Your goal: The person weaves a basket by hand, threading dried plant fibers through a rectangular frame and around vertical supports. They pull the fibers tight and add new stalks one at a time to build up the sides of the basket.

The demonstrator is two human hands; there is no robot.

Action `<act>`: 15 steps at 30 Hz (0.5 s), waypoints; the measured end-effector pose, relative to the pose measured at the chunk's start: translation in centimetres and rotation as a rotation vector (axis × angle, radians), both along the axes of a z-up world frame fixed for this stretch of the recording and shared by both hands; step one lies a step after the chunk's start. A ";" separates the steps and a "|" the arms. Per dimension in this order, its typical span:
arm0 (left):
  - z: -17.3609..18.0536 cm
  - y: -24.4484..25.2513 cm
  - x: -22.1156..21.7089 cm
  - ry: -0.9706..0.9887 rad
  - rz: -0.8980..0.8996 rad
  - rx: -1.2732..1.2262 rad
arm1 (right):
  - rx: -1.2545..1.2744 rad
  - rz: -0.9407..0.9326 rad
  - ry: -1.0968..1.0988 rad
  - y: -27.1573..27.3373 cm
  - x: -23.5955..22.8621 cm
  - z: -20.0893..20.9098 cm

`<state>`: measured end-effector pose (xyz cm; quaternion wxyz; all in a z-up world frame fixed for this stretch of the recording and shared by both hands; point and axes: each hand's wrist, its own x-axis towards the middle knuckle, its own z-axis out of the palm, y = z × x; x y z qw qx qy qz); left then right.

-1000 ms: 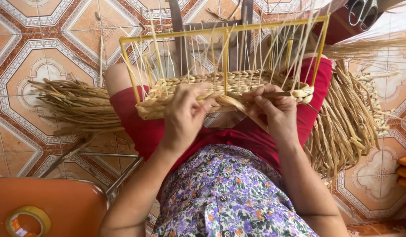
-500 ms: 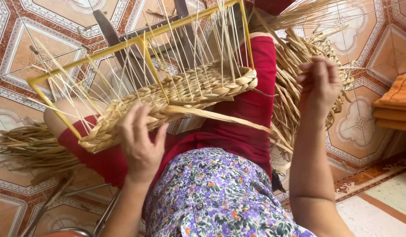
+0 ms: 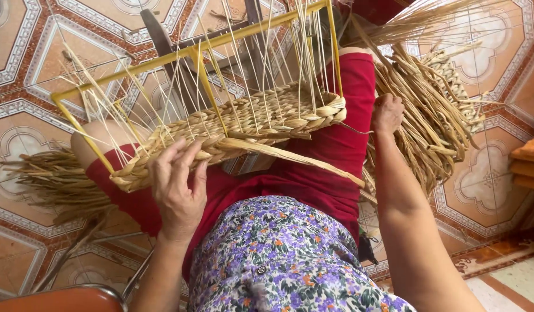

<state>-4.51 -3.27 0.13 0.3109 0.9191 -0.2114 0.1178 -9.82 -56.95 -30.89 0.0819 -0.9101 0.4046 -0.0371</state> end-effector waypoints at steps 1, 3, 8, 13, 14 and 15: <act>0.2 0.0 0.0 -0.003 0.006 0.002 | 0.002 0.006 -0.003 0.0 0.4 0.8; 0.6 -0.1 -0.1 -0.024 -0.005 0.001 | -0.015 0.027 0.059 -0.2 0.7 2.5; 1.2 0.2 0.0 0.008 -0.008 -0.115 | 0.587 0.109 -0.599 -1.8 0.3 9.5; 0.7 0.5 0.4 0.010 -0.029 -0.218 | 0.862 0.353 -1.056 -7.4 -3.6 16.4; -0.9 0.6 0.5 0.067 -0.071 -0.223 | 0.641 0.419 -0.917 -9.6 -5.4 17.3; -2.5 0.7 0.5 0.123 -0.113 -0.229 | 0.421 0.479 -0.775 -11.9 -7.1 18.1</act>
